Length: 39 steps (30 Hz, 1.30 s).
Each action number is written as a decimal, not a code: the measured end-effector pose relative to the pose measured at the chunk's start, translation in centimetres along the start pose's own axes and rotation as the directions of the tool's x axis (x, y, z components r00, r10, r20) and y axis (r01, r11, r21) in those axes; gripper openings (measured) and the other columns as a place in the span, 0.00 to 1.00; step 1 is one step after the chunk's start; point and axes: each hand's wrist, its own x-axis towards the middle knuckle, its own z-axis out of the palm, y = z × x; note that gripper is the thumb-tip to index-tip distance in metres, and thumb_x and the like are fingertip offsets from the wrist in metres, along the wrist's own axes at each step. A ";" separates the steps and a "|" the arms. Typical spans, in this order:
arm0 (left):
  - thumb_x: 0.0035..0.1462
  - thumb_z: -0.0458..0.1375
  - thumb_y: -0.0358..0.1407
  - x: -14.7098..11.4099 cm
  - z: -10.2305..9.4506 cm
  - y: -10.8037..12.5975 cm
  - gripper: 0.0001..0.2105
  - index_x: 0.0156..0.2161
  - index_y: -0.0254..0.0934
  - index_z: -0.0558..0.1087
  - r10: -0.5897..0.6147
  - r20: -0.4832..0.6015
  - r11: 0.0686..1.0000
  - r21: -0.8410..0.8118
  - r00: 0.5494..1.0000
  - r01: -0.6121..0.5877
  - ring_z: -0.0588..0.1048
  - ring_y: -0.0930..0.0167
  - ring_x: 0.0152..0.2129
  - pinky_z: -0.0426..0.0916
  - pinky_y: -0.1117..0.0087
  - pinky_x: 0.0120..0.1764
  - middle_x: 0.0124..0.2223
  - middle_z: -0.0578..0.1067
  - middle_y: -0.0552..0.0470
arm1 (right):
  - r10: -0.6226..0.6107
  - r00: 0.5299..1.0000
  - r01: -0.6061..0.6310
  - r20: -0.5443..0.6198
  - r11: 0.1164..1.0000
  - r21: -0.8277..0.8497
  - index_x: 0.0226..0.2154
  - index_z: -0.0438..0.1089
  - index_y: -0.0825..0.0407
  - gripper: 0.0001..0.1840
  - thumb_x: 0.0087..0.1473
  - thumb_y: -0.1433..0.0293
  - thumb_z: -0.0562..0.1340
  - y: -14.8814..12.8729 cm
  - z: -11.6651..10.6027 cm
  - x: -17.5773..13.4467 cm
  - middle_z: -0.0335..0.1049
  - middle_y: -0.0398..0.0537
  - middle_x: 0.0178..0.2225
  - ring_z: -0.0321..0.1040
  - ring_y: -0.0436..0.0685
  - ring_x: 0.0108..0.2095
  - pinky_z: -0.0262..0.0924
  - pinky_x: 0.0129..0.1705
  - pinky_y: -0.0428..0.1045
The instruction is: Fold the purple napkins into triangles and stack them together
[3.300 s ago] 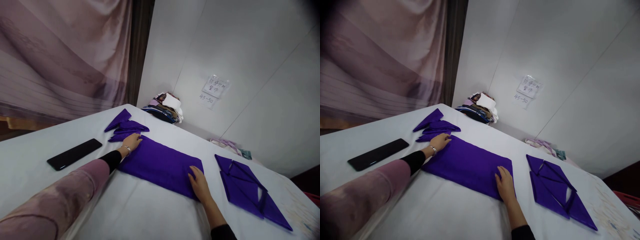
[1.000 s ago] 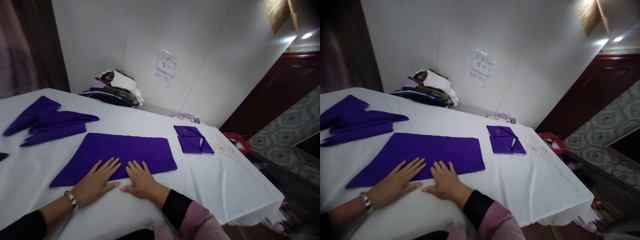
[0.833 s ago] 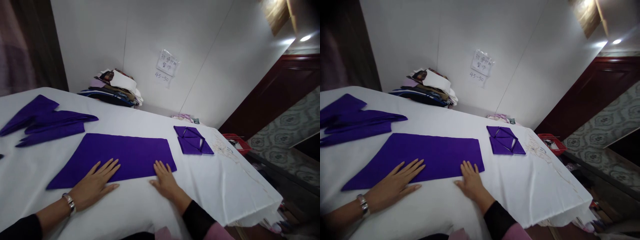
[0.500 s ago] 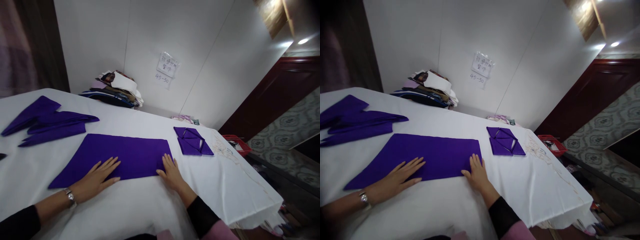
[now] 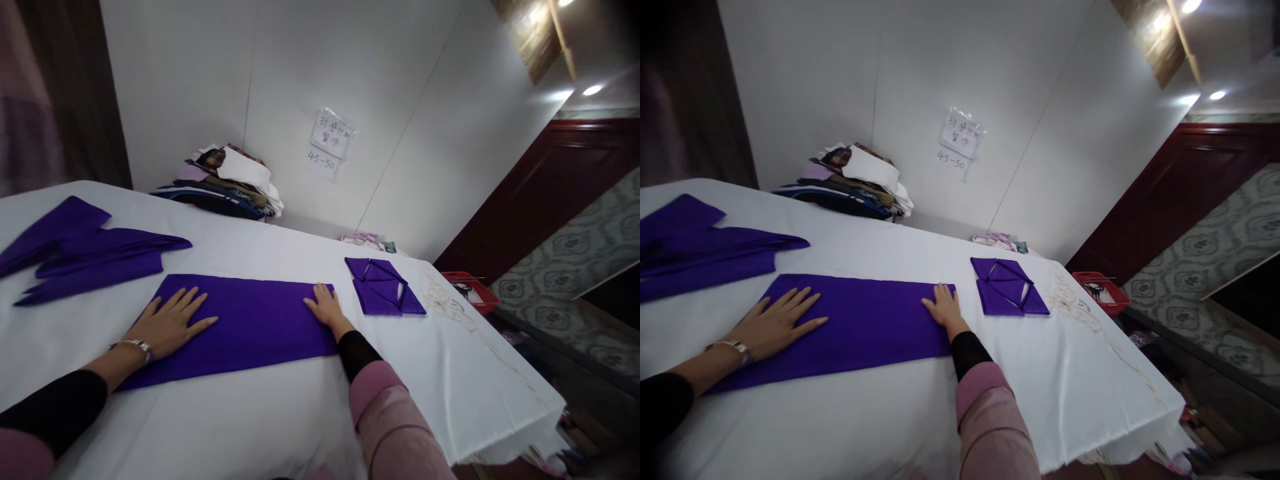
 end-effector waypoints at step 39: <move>0.57 0.41 0.53 2.1 -0.7 3.7 0.33 0.62 0.35 0.53 -0.017 0.085 0.979 -0.201 0.996 0.034 0.45 0.61 0.63 0.39 0.52 0.60 0.65 0.50 0.42 | -0.054 0.998 0.051 -0.028 0.996 -0.079 0.62 0.47 0.60 0.37 0.60 0.51 0.43 -2.7 2.3 -1.2 0.38 0.55 0.64 0.34 0.62 0.64 0.30 0.62 0.62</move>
